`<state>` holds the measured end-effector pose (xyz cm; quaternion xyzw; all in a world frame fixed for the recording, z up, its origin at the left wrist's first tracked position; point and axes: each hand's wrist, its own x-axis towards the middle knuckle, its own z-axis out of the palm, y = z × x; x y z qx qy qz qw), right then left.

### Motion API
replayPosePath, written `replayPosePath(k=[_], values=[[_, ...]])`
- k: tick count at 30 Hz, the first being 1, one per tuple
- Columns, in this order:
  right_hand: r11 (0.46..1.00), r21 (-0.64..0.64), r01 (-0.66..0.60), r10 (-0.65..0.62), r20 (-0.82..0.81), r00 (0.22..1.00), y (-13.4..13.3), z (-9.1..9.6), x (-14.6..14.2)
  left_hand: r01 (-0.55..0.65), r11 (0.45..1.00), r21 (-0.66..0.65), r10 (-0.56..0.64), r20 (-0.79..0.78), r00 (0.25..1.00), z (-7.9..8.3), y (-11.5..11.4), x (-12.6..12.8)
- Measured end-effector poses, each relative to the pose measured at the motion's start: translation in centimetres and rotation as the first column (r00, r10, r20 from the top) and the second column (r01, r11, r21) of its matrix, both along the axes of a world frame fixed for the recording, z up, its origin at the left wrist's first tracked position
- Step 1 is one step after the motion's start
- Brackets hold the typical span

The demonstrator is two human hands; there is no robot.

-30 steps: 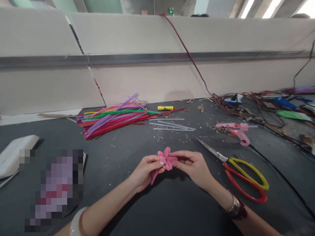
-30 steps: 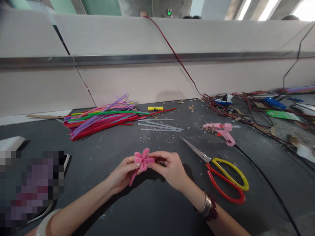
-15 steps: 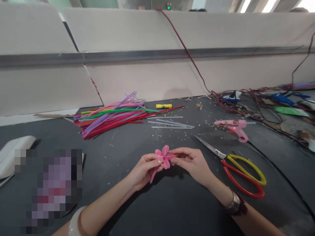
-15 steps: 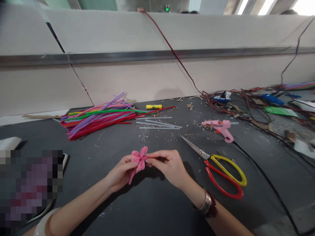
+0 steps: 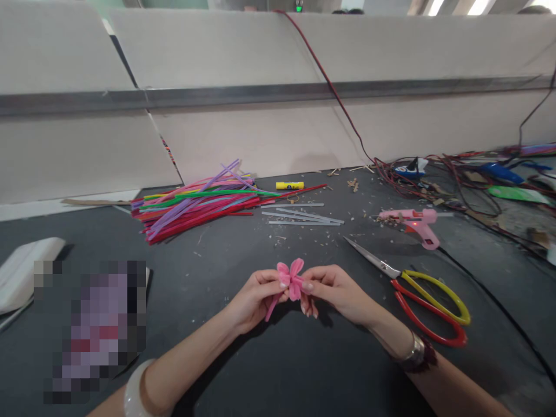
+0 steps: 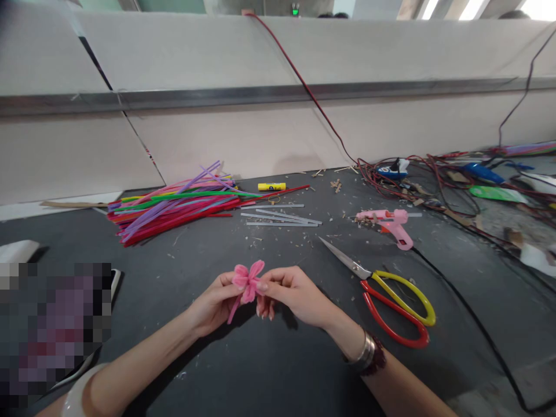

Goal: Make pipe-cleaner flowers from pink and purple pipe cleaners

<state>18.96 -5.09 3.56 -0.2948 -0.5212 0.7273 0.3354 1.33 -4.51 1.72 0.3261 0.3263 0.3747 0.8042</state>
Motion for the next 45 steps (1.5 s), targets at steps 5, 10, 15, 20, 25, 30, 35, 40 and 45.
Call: replayPosePath(k=[5,10,15,20,25,30,35,40,45], values=[[1.0,0.03,0.004,-0.004,0.006,1.0,0.0,0.3,0.0,0.056,0.998,0.007,-0.056,-0.005,0.998,-0.2,-0.1,-0.1],[0.996,0.09,-0.01,0.008,0.028,1.0,-0.1,0.3,0.0,0.171,0.984,0.047,-0.175,0.105,0.979,0.3,-0.5,0.3],[0.994,0.111,0.001,-0.007,0.055,0.998,-0.1,0.4,0.2,0.114,0.993,-0.031,-0.109,0.114,0.987,-0.1,-0.5,0.2],[0.993,0.116,-0.015,0.003,0.102,0.995,0.0,0.7,0.6,0.051,0.996,-0.076,-0.045,0.073,0.996,-0.4,-0.5,0.0],[0.994,0.083,-0.064,0.058,0.077,0.995,0.0,0.0,0.6,0.084,0.994,-0.067,-0.08,0.056,0.995,0.1,-0.6,0.2],[0.997,0.006,-0.072,0.072,0.033,0.997,-0.1,-0.4,0.3,0.07,0.996,-0.062,-0.069,0.013,0.998,0.3,-0.7,0.3],[0.998,0.004,-0.066,0.066,0.032,0.997,-0.2,-0.5,0.2,0.057,0.997,-0.047,-0.058,-0.002,0.998,0.5,-0.7,0.3],[0.998,0.014,-0.066,0.064,0.082,0.995,0.0,-0.4,0.3,0.051,0.999,-0.016,-0.051,0.0,0.999,0.5,-0.5,0.3],[0.991,0.12,0.057,-0.066,0.076,0.995,0.4,0.0,0.5,0.068,0.997,-0.043,-0.068,0.001,0.998,0.5,-0.6,0.2]])
